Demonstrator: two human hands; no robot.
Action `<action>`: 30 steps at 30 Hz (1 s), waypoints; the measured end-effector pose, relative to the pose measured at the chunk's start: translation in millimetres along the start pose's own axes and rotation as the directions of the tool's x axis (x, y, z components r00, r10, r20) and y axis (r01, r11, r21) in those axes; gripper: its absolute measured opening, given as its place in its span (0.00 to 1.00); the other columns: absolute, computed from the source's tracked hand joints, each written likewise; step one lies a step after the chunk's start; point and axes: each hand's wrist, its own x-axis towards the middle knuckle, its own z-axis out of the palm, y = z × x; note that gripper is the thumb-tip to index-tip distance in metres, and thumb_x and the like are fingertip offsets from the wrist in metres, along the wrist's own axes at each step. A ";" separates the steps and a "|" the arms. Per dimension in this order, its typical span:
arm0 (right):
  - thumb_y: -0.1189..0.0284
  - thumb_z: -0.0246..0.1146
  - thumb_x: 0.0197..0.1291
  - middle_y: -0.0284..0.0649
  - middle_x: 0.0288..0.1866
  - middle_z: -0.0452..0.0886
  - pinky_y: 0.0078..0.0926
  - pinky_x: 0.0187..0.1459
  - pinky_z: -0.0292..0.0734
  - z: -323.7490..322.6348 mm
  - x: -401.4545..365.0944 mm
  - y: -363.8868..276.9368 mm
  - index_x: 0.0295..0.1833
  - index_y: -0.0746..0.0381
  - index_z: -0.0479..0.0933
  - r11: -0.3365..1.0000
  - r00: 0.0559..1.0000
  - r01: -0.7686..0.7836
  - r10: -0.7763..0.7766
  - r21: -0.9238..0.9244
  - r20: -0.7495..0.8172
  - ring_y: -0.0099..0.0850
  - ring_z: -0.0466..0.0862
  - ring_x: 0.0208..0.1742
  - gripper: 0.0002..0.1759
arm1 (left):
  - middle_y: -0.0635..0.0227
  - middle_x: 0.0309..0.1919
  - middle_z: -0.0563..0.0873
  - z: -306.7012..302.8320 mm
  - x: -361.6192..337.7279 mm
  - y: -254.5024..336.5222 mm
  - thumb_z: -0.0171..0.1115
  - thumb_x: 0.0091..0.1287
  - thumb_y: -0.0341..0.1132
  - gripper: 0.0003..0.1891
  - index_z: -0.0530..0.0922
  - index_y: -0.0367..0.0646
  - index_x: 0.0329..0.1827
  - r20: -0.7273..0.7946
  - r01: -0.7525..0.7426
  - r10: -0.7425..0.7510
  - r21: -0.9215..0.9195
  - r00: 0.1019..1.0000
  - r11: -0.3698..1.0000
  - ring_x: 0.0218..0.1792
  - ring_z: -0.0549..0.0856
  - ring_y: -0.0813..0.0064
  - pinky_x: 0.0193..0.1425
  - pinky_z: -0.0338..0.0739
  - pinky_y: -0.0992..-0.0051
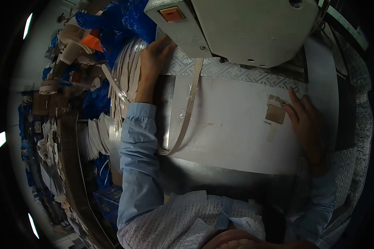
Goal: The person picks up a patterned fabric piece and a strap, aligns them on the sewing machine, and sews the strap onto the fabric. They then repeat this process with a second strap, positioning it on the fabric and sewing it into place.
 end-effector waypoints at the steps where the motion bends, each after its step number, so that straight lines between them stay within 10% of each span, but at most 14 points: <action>1: 0.64 0.67 0.64 0.40 0.37 0.73 0.34 0.36 0.77 -1.2 0.2 -1.6 0.69 0.58 0.73 1.000 1.000 0.000 0.000 -0.002 -0.001 0.35 0.79 0.34 0.29 | 0.49 0.44 0.89 0.3 -0.1 -0.9 0.74 0.62 0.41 0.24 0.83 0.39 0.59 -0.005 -0.006 0.006 0.006 1.000 1.000 0.42 0.90 0.68 0.47 0.83 0.72; 15: 0.61 0.65 0.66 0.40 0.39 0.75 0.33 0.36 0.79 -0.6 -3.6 1.3 0.67 0.60 0.74 0.994 0.998 0.054 -0.056 -0.094 -0.013 0.34 0.79 0.34 0.27 | 0.47 0.43 0.88 -4.1 7.1 4.1 0.71 0.63 0.38 0.24 0.81 0.47 0.63 0.049 -0.121 0.117 0.082 0.992 0.989 0.43 0.90 0.57 0.50 0.83 0.65; 18: 0.62 0.65 0.67 0.40 0.40 0.74 0.33 0.37 0.78 9.0 -1.5 9.9 0.68 0.59 0.74 0.996 0.999 0.039 -0.037 -0.078 0.023 0.34 0.79 0.34 0.26 | 0.45 0.51 0.85 -28.2 11.6 24.7 0.72 0.62 0.35 0.32 0.72 0.49 0.71 0.354 0.050 -0.195 0.379 0.915 0.924 0.47 0.88 0.51 0.51 0.83 0.61; 20: 0.64 0.65 0.67 0.40 0.40 0.74 0.33 0.37 0.77 -15.4 -2.2 -6.2 0.69 0.59 0.73 0.996 0.999 0.029 -0.025 -0.086 0.046 0.34 0.78 0.33 0.26 | 0.47 0.67 0.74 -77.5 -21.8 43.2 0.73 0.60 0.33 0.39 0.65 0.53 0.76 0.445 -0.209 0.019 0.382 0.895 0.900 0.56 0.84 0.51 0.58 0.83 0.60; 25: 0.64 0.65 0.67 0.40 0.44 0.76 0.32 0.38 0.78 -37.6 -2.9 -38.7 0.65 0.61 0.75 0.956 0.960 0.066 -0.139 0.286 0.244 0.32 0.81 0.36 0.24 | 0.49 0.72 0.65 -93.8 -128.2 72.8 0.71 0.62 0.37 0.37 0.65 0.54 0.76 0.643 -0.550 0.305 0.218 0.702 0.806 0.75 0.64 0.50 0.75 0.67 0.52; 30: 0.58 0.63 0.69 0.39 0.45 0.82 0.23 0.42 0.80 -17.3 -5.8 -149.0 0.57 0.63 0.78 0.599 0.634 -0.364 -0.401 0.713 0.661 0.26 0.84 0.37 0.21 | 0.58 0.67 0.74 -63.2 -136.5 122.9 0.62 0.65 0.34 0.30 0.69 0.52 0.73 0.335 -0.766 0.744 -0.091 0.578 0.636 0.70 0.72 0.55 0.71 0.68 0.49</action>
